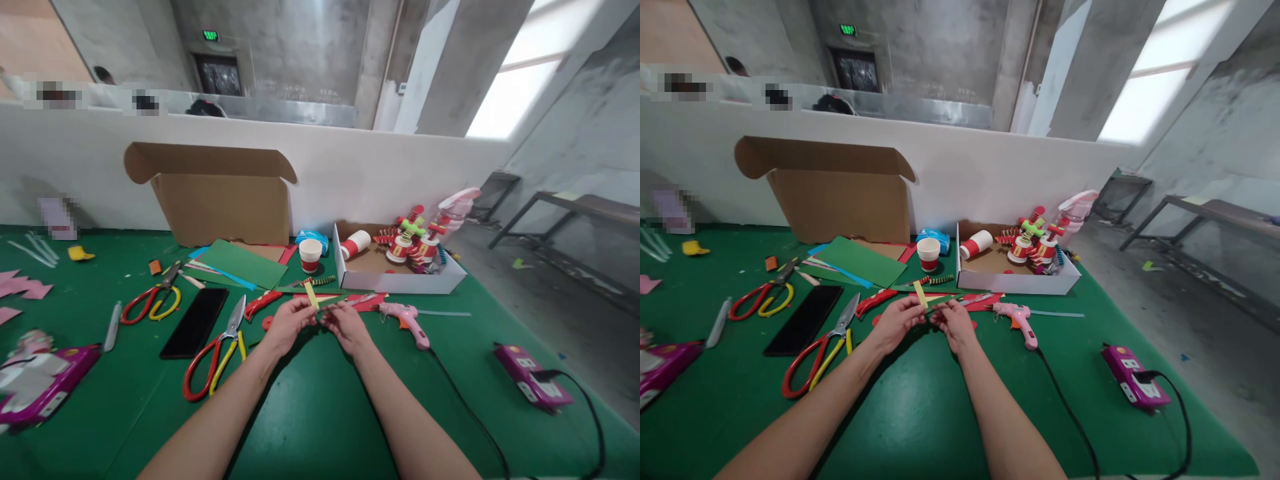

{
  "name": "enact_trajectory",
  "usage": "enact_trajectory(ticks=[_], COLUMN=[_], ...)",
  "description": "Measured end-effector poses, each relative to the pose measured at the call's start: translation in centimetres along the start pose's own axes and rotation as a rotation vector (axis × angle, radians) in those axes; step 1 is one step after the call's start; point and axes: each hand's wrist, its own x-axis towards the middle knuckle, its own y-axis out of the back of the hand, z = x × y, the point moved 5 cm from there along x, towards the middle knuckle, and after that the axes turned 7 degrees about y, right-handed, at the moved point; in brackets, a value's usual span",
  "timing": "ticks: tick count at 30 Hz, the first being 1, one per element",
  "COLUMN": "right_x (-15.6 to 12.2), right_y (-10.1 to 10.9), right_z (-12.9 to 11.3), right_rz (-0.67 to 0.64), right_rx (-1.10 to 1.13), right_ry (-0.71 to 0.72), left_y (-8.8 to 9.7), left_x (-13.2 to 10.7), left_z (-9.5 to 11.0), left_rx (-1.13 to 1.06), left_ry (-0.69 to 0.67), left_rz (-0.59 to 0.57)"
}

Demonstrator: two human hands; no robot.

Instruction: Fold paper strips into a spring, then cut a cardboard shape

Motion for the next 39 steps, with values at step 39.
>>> enact_trajectory(ticks=[39], right_x=[-0.28], right_y=[-0.85], right_z=[-0.05], right_rz=[-0.075], right_rx=[-0.109], right_ry=[0.085], left_y=[0.73], left_x=[0.55], left_z=[-0.47], left_rx=[0.085], left_ry=[-0.045], left_rz=[0.039])
